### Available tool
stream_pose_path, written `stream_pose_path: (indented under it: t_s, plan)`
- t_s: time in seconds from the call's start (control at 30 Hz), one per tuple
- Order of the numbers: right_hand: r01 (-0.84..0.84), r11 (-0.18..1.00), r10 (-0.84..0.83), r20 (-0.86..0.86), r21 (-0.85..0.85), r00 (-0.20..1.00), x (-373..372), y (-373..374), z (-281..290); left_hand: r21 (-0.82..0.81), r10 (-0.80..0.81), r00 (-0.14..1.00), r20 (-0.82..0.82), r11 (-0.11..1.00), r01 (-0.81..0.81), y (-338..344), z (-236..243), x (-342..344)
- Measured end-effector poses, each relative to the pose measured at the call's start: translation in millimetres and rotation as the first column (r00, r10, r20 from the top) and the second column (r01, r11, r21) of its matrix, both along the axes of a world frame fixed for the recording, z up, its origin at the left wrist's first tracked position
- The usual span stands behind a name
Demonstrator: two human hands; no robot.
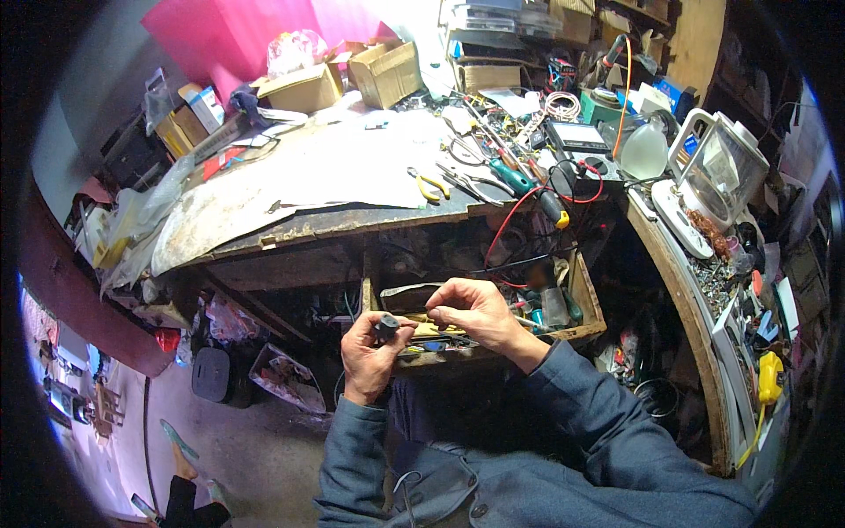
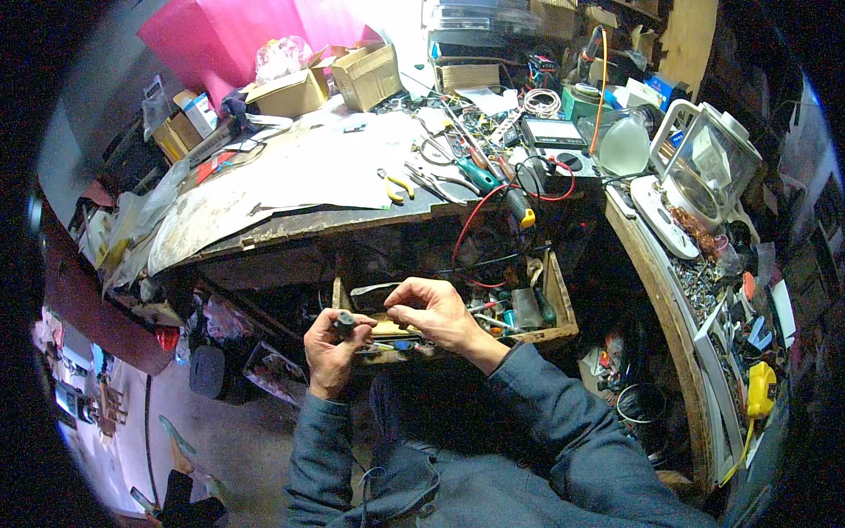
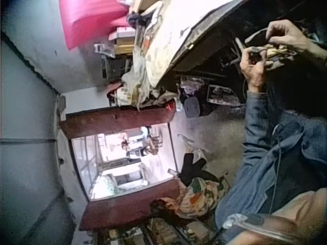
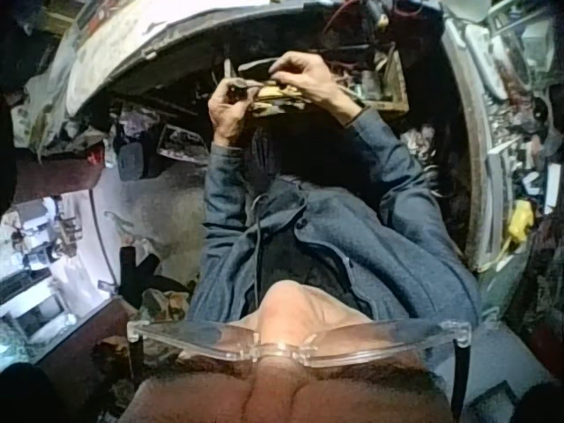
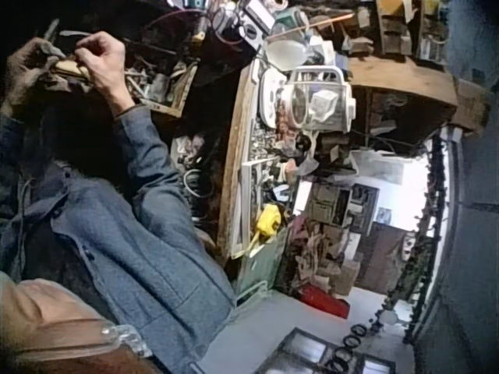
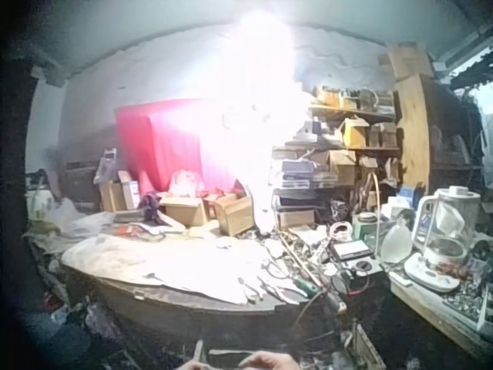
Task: The person is working on a small electronic device, manipulating wires and components on a cluttered workbench. They use pliers to strip wire insulation and connect wires to a small black module, occasionally reaching for tools and parts from the surrounding area.
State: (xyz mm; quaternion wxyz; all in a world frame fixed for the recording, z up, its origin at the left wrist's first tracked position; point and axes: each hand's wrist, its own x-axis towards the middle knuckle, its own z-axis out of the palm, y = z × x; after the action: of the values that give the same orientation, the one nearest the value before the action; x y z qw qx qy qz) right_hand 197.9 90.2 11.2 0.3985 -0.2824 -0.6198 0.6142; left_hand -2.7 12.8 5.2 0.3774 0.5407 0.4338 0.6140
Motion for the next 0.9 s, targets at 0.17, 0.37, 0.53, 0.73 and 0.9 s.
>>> stream_pose_path:
  t_s: [0.17, 0.37, 0.53, 0.73, 0.9]
  plan:
    - [-0.022, 1.0, 0.022, 0.006, -0.001, 1.0, 0, 0, 2, -0.085, -0.037, 0.997, -0.066, 0.996, 0.031, 2, -12, -8]
    - [0.04, 0.999, -0.042, 0.04, 0.037, 0.998, -3, -1, -3, 0.026, 0.005, 0.994, -0.113, 1.0, -0.002, 2, -8, -1]
    - [0.069, 0.994, -0.079, 0.111, 0.087, 0.991, -6, -2, -5, -0.018, 0.074, 0.991, -0.111, 0.997, -0.076, 0, -11, -1]
    - [0.014, 0.999, -0.015, -0.014, -0.034, 1.0, -3, -4, -3, 0.018, 0.133, 0.989, -0.063, 0.991, -0.133, 2, -16, 1]
    - [0.054, 0.999, -0.054, 0.012, -0.007, 0.998, -5, -6, -4, 0.045, 0.092, 0.987, -0.128, 0.995, -0.087, 0, -16, -2]
